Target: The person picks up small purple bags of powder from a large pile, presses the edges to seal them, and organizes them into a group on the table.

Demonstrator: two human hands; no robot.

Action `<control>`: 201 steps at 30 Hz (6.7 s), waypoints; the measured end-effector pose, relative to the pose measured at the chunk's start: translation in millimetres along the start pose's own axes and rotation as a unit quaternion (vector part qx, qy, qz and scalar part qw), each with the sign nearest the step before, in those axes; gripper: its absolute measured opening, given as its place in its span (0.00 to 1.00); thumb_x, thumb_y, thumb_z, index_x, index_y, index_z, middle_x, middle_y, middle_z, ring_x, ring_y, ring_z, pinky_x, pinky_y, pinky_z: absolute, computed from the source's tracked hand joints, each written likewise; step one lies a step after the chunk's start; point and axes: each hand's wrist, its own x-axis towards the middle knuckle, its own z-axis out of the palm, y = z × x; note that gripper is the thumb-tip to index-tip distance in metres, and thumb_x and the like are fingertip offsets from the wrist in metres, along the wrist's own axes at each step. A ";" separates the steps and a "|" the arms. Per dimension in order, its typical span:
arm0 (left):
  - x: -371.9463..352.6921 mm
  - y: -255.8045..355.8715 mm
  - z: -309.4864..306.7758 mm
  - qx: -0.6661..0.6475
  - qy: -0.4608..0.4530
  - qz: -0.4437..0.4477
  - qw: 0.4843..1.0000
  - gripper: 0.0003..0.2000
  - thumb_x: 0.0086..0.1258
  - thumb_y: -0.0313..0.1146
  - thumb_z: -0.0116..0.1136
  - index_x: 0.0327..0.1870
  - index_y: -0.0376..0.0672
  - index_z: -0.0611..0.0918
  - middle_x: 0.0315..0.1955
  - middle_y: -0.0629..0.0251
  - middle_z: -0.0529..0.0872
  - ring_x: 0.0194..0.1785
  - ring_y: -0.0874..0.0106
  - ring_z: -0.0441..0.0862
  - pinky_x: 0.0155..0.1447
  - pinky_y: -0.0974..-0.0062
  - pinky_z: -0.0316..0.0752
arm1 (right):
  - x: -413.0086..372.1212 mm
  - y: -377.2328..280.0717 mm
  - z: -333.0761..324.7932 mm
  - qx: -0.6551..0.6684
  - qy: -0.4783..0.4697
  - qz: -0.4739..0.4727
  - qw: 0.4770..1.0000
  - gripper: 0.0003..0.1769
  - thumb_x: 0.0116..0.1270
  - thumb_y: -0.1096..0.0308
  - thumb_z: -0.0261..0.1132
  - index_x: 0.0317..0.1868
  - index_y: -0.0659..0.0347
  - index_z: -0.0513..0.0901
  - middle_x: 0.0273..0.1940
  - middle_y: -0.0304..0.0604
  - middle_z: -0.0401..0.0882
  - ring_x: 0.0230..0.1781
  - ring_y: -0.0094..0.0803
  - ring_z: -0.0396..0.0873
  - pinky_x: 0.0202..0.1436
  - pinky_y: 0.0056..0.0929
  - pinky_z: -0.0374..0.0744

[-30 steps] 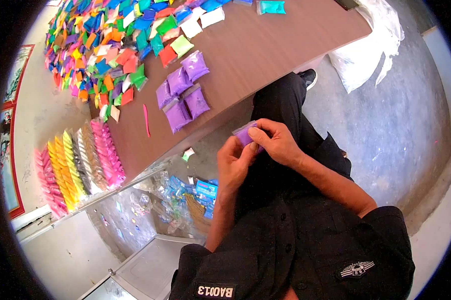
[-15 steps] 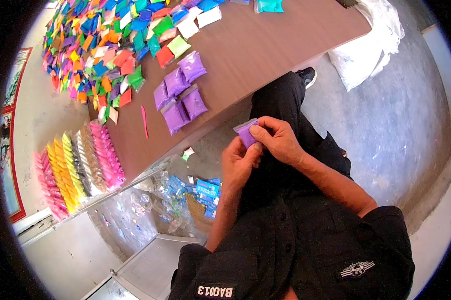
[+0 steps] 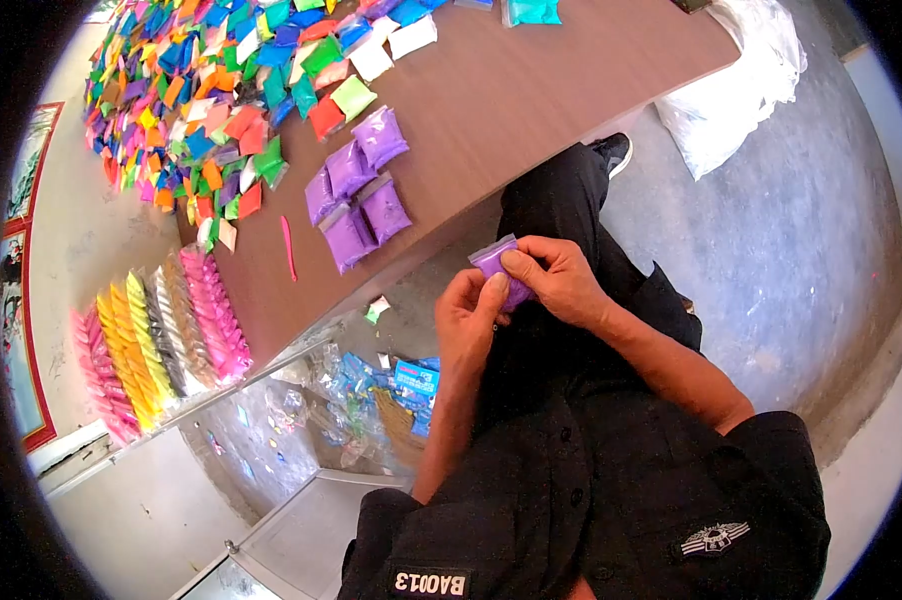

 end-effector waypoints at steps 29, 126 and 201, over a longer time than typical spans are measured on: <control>-2.6 1.9 4.6 0.052 0.064 0.059 0.995 0.09 0.77 0.34 0.64 0.40 0.37 0.82 0.30 0.75 0.81 0.32 0.85 0.74 0.35 0.84 0.69 | -1.6 -0.7 2.4 -0.026 0.008 -0.015 1.000 0.12 0.75 0.64 0.65 0.40 0.66 0.85 0.31 0.31 0.81 0.32 0.16 0.75 0.36 0.22 0.76; -16.4 7.3 9.0 0.045 0.019 0.054 0.997 0.09 0.77 0.34 0.61 0.40 0.37 0.82 0.30 0.74 0.81 0.33 0.83 0.74 0.37 0.81 0.69 | -14.5 -7.1 4.0 -0.080 0.030 -0.038 0.996 0.15 0.76 0.61 0.64 0.40 0.66 0.85 0.30 0.36 0.80 0.32 0.20 0.75 0.36 0.26 0.76; -0.3 15.1 -14.0 -0.018 0.038 0.020 0.999 0.10 0.74 0.35 0.65 0.41 0.35 0.87 0.32 0.66 0.88 0.34 0.79 0.82 0.39 0.80 0.77 | -5.1 -30.4 0.6 -0.098 -0.125 0.104 0.982 0.16 0.77 0.59 0.65 0.51 0.64 0.85 0.40 0.43 0.86 0.37 0.26 0.82 0.45 0.26 0.82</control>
